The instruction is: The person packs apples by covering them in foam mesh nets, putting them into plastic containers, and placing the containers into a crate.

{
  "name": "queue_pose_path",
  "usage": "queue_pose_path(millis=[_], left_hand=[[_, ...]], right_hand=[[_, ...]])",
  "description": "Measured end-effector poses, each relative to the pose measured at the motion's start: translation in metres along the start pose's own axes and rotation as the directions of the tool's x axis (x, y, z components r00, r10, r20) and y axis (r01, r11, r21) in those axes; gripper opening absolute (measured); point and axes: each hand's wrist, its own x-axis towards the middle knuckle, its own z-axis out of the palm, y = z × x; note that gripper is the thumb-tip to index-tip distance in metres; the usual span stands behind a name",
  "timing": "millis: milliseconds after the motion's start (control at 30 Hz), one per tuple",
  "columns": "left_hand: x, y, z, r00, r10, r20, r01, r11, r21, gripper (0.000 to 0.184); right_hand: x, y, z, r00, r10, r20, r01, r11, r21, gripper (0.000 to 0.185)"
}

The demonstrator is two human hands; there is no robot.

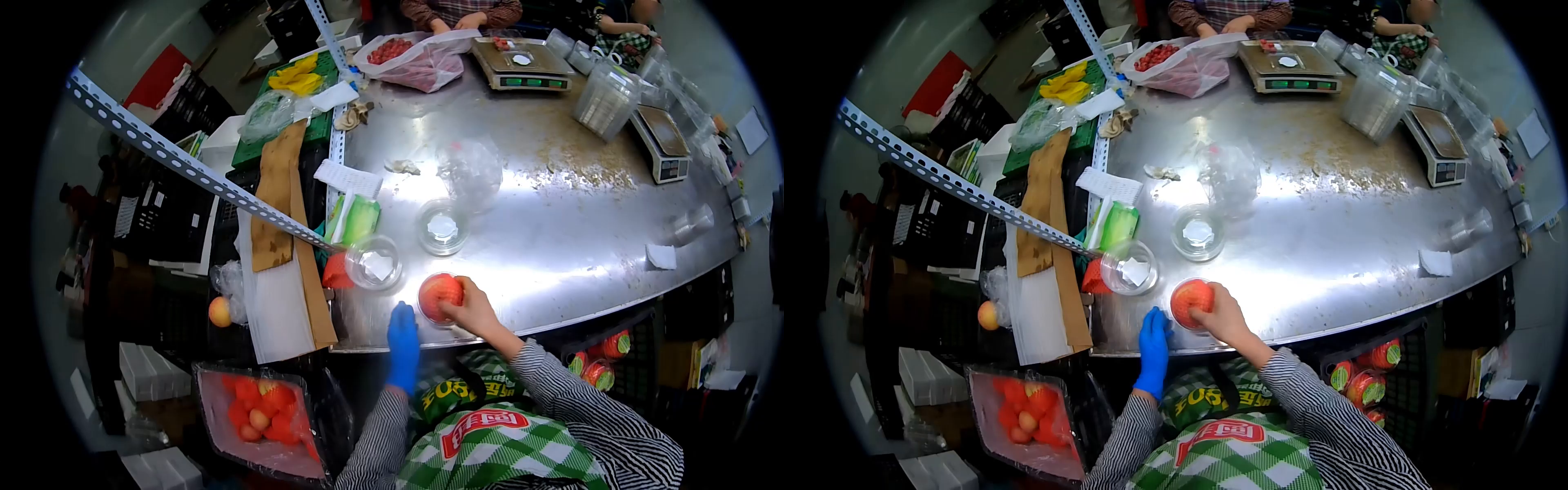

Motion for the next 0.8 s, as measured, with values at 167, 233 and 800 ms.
queue_pose_path(millis=[167, 233, 800], left_hand=[[0.016, -0.013, 0.005, 0.964, -0.236, 0.122, 0.257, 0.943, -0.211, 0.052], [0.014, -0.003, 0.005, 0.948, -0.28, 0.149, 0.311, 0.915, -0.257, 0.052], [-0.012, 0.003, -0.001, 0.955, 0.103, 0.28, -0.018, 0.957, -0.291, 0.063]], right_hand=[[0.016, -0.012, 0.007, 0.997, -0.019, 0.071, 0.043, 0.937, -0.348, 0.062], [0.022, -0.006, 0.001, 0.993, 0.028, 0.113, 0.0, 0.97, -0.241, 0.057], [0.024, -0.057, -0.024, 0.806, -0.574, 0.146, 0.574, 0.697, -0.429, 0.042]])
